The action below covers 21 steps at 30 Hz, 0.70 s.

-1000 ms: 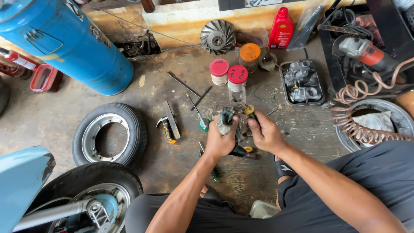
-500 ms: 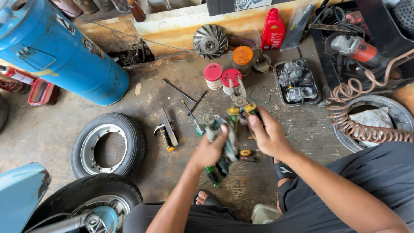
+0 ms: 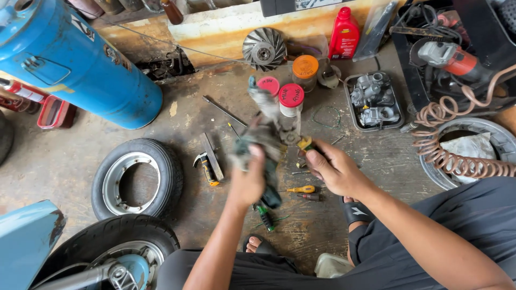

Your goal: Disassembling and cleaning a motorcycle carburetor using tools and a rag

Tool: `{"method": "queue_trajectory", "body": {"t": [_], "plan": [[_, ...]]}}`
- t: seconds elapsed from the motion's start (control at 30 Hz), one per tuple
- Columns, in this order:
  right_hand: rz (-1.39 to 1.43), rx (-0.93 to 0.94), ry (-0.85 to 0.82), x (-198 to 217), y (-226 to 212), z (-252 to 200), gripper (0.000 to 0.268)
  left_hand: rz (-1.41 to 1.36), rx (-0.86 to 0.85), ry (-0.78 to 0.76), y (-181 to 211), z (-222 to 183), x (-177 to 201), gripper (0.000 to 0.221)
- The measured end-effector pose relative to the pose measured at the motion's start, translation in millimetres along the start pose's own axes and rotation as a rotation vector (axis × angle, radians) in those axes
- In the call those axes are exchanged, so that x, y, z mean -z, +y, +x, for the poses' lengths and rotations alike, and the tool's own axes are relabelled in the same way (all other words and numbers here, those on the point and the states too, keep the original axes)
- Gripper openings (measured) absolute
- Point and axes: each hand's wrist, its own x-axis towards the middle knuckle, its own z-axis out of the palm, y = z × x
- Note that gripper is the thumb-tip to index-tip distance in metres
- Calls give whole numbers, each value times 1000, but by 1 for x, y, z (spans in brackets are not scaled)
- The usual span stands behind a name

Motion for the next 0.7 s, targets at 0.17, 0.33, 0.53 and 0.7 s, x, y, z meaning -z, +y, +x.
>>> {"method": "queue_trajectory", "body": {"t": [0.17, 0.33, 0.53, 0.7], "plan": [[50, 35, 47, 13, 43, 4, 31, -178, 393, 375, -15, 3, -3, 66], [277, 98, 203, 24, 35, 6, 28, -409, 632, 1016, -38, 21, 36, 77], [101, 112, 176, 18, 53, 4, 30, -258, 382, 320, 0, -4, 16, 66], [-161, 56, 92, -28, 19, -7, 22, 53, 117, 0, 7, -12, -29, 85]]}}
